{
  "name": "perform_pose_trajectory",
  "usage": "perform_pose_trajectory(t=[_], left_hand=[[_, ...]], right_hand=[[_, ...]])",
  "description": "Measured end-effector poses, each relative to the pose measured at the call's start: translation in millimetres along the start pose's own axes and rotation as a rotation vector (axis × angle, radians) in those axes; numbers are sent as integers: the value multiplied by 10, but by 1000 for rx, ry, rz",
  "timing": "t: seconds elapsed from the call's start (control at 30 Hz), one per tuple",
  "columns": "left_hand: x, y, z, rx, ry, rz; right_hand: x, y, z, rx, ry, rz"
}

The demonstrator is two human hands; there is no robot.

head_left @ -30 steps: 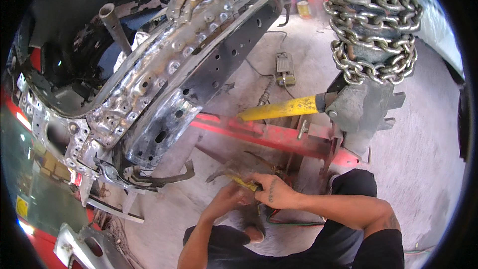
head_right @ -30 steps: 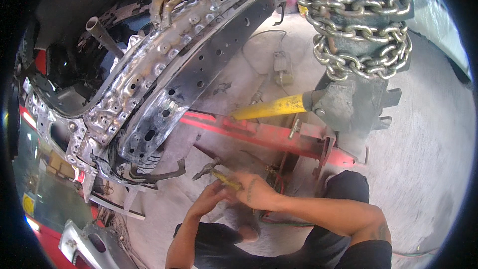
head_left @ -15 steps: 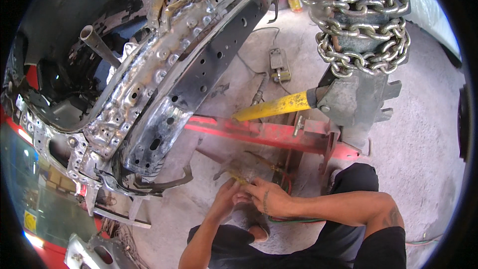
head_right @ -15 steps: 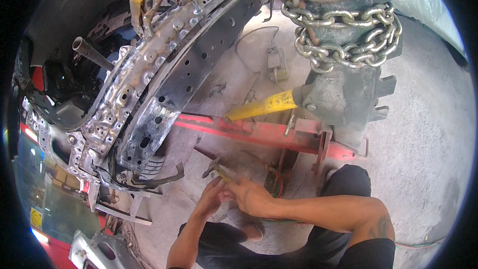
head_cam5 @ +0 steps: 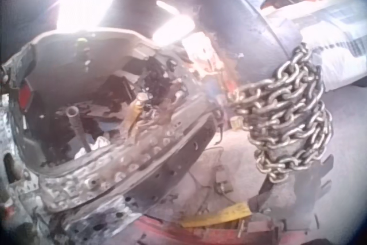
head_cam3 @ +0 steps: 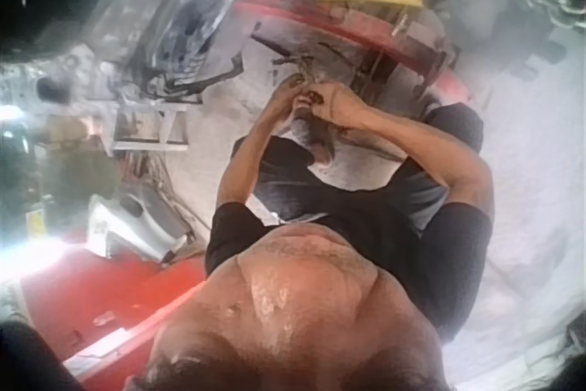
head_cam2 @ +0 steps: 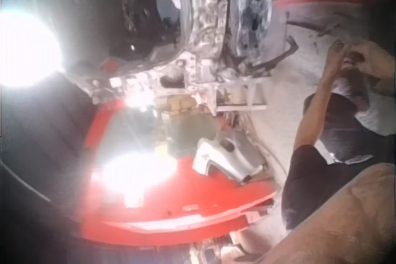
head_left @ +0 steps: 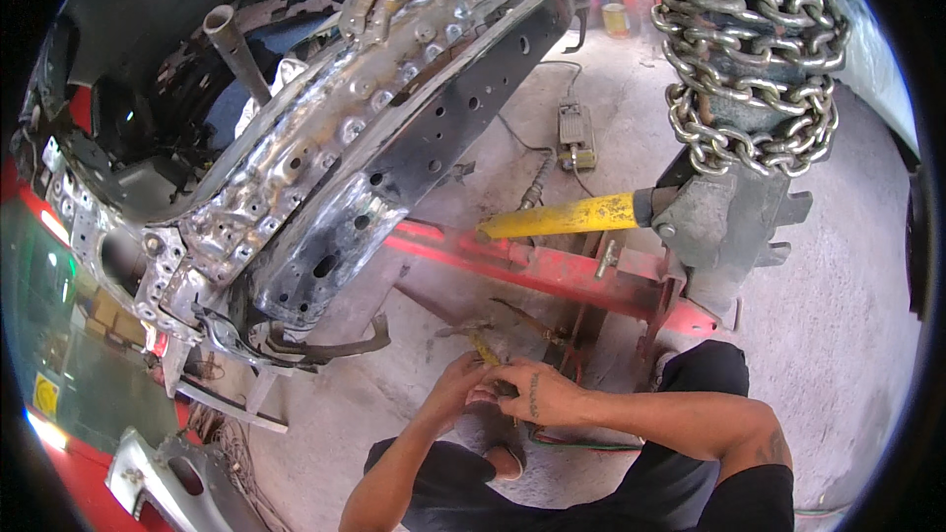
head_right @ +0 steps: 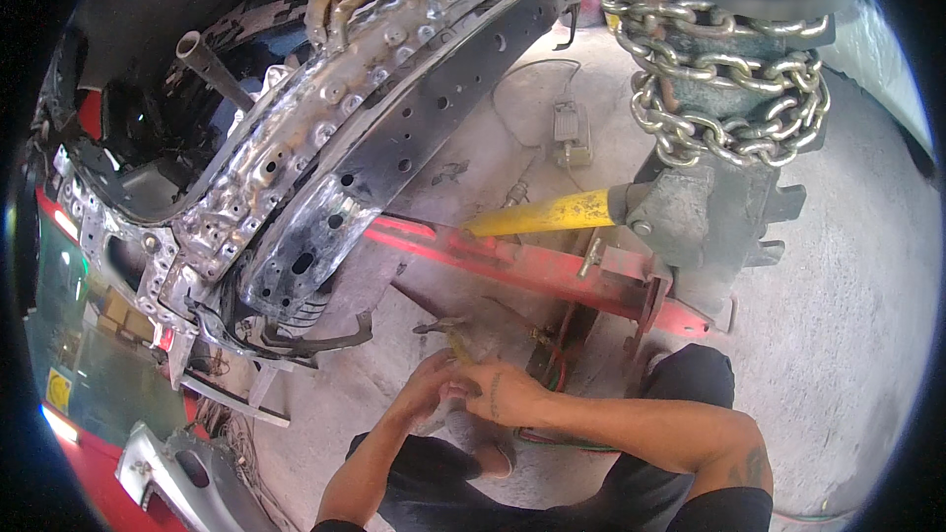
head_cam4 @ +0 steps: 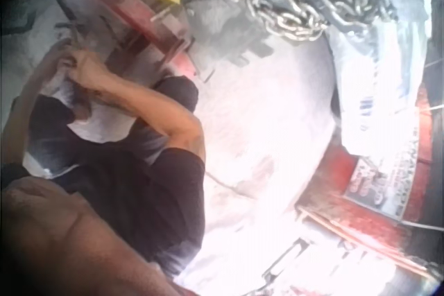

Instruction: The person uses a hammer to strike and shape a metal panel on a damaged car frame. They then fit a metal bracket into place and adjust it by hand to align with the frame structure.

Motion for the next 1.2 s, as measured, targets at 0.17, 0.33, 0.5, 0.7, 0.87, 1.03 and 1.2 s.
perform_pose_trajectory(t=[0.17, 0.33, 0.5, 0.7, 0.87, 1.03, 1.2], left_hand=[[40, -63, 42, 38, -4, 13], [78, -98, 111, 59, -71, 41], [-32, -28, 22, 199, -59, -14], [44, -42, -52, 486, -13, -97], [42, -35, -46, 623, 201, -140], [-10, -57, -144, 994, 205, -324], [-99, -71, -88, 1116, 423, -377]], right_hand=[[22, -10, -13, 39, 37, -44], [52, -41, 44, 148, 77, -25], [21, -40, 34, 198, 129, -24], [-20, -12, -180, 400, 191, -111], [-62, 124, -356, 543, 292, -147], [-102, 98, -360, 511, 316, -127], [-72, 35, -263, 508, 408, -99]])
Point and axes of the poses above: each hand's wrist, its own x-axis towards the middle knuckle, its own y-axis out of the palm, z = x × y, the point moved 4 cm from there along x, towards the middle knuckle, and after that the axes turned 15 degrees about -y, right-handed, at the moved point
